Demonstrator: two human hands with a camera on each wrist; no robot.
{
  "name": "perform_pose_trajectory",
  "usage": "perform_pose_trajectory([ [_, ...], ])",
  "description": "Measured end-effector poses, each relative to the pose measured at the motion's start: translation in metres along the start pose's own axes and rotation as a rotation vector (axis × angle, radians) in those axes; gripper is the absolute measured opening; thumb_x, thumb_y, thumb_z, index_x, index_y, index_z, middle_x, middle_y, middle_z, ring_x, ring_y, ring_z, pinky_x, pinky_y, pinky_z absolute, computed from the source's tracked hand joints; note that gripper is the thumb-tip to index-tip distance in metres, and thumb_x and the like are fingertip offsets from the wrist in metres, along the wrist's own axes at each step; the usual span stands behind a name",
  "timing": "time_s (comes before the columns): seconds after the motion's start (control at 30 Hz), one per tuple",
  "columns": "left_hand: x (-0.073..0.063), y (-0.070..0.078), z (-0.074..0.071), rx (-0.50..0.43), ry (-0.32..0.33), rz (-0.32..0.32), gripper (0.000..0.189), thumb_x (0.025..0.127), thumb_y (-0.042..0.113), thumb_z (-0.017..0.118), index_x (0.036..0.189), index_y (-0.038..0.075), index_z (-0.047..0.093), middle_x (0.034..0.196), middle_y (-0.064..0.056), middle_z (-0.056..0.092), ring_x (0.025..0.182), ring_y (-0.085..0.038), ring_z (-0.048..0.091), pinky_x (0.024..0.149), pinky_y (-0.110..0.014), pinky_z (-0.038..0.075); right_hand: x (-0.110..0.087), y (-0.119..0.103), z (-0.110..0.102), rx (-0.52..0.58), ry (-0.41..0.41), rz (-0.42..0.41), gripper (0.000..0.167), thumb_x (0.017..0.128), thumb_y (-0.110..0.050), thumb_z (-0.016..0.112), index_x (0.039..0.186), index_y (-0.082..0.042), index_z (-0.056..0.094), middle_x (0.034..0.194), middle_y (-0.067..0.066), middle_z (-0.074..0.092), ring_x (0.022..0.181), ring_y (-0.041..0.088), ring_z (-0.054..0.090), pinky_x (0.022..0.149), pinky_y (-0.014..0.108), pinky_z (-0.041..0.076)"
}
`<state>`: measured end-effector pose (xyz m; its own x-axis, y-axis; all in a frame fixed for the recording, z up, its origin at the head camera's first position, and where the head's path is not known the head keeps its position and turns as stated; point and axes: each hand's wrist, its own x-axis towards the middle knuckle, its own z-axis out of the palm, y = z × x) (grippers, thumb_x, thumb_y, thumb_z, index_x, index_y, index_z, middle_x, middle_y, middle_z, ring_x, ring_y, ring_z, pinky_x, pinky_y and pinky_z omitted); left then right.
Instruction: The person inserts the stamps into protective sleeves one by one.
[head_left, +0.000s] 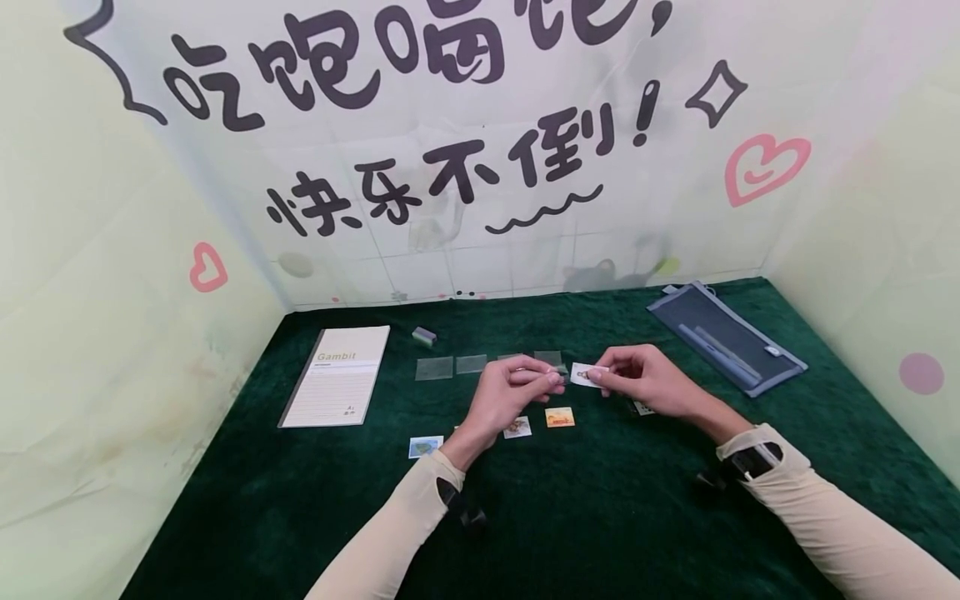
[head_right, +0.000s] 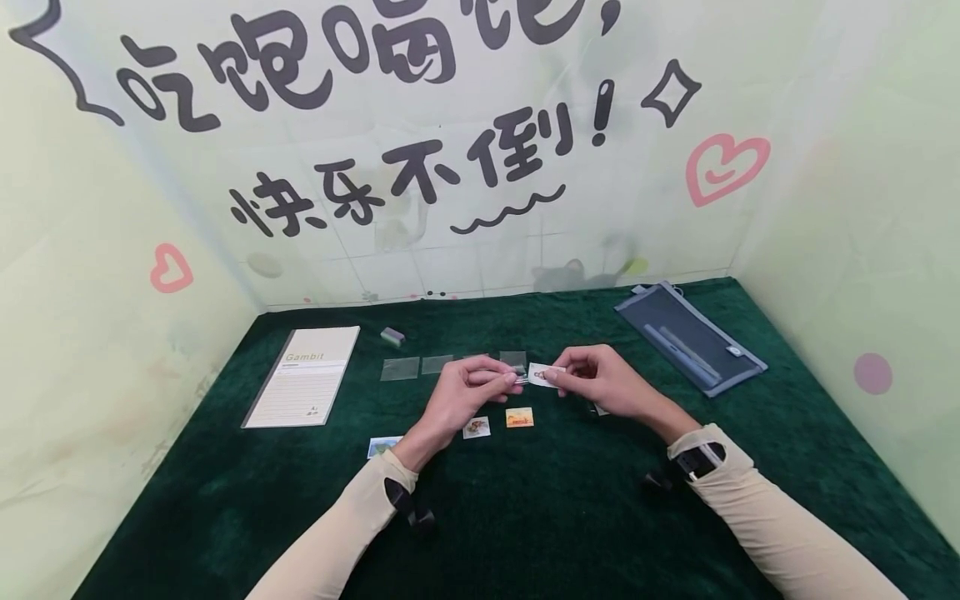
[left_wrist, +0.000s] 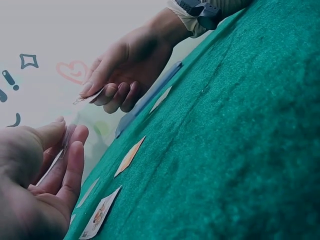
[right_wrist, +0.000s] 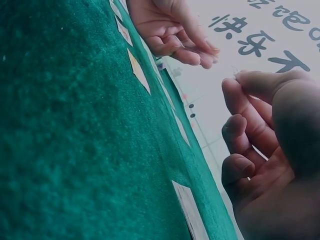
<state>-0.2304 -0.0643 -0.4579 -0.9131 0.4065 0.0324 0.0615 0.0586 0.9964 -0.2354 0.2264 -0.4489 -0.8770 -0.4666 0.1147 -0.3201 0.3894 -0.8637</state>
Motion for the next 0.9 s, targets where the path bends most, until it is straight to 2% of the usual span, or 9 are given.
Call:
perform_pose_trajectory([
  [0.2,0.0001,-0.0006,-0.0005,-0.013,-0.023,-0.002,0.023,0.102,0.031,0.077,0.120,0.017,0.078,0.112,-0.003,0.085,0.107,-0.020,0.081,0.091,-0.034,0.065,-0.0004,0.0002,0.0010,0.001,-0.008,-0.019,0.013,0.111,-0.027,0.064,0.108,-0.021,0.075,0.091,0.005,0.075,0.077,0.031,0.065,0.071,0.030,0.053],
  [0.57,0.0009,-0.0023,-0.0018,-0.011,-0.046,-0.011,0.025,0.101,0.029,0.079,0.123,0.017,0.077,0.112,-0.003,0.085,0.108,-0.020,0.081,0.093,-0.033,0.065,0.0005,0.0005,0.0016,0.007,0.006,-0.002,0.016,0.112,-0.029,0.063,0.112,-0.018,0.075,0.092,0.008,0.075,0.078,0.035,0.065,0.070,0.030,0.053],
  [0.7,0.0012,-0.0029,-0.0023,-0.012,-0.042,-0.015,0.030,0.099,0.028,0.081,0.126,0.015,0.077,0.113,-0.002,0.085,0.108,-0.020,0.081,0.093,-0.033,0.065,0.0006,0.0017,0.0011,0.010,0.016,-0.004,0.017,0.112,-0.028,0.063,0.115,-0.016,0.075,0.092,0.009,0.074,0.076,0.033,0.063,0.068,0.030,0.051],
  [0.9,0.0003,-0.0027,-0.0034,0.009,-0.022,-0.018,0.032,0.096,0.031,0.084,0.125,0.018,0.078,0.113,0.000,0.084,0.108,-0.019,0.080,0.094,-0.036,0.064,0.0001,0.0020,0.0008,0.010,0.035,0.005,0.017,0.112,-0.027,0.063,0.115,-0.016,0.075,0.092,0.010,0.073,0.075,0.031,0.063,0.066,0.030,0.051],
])
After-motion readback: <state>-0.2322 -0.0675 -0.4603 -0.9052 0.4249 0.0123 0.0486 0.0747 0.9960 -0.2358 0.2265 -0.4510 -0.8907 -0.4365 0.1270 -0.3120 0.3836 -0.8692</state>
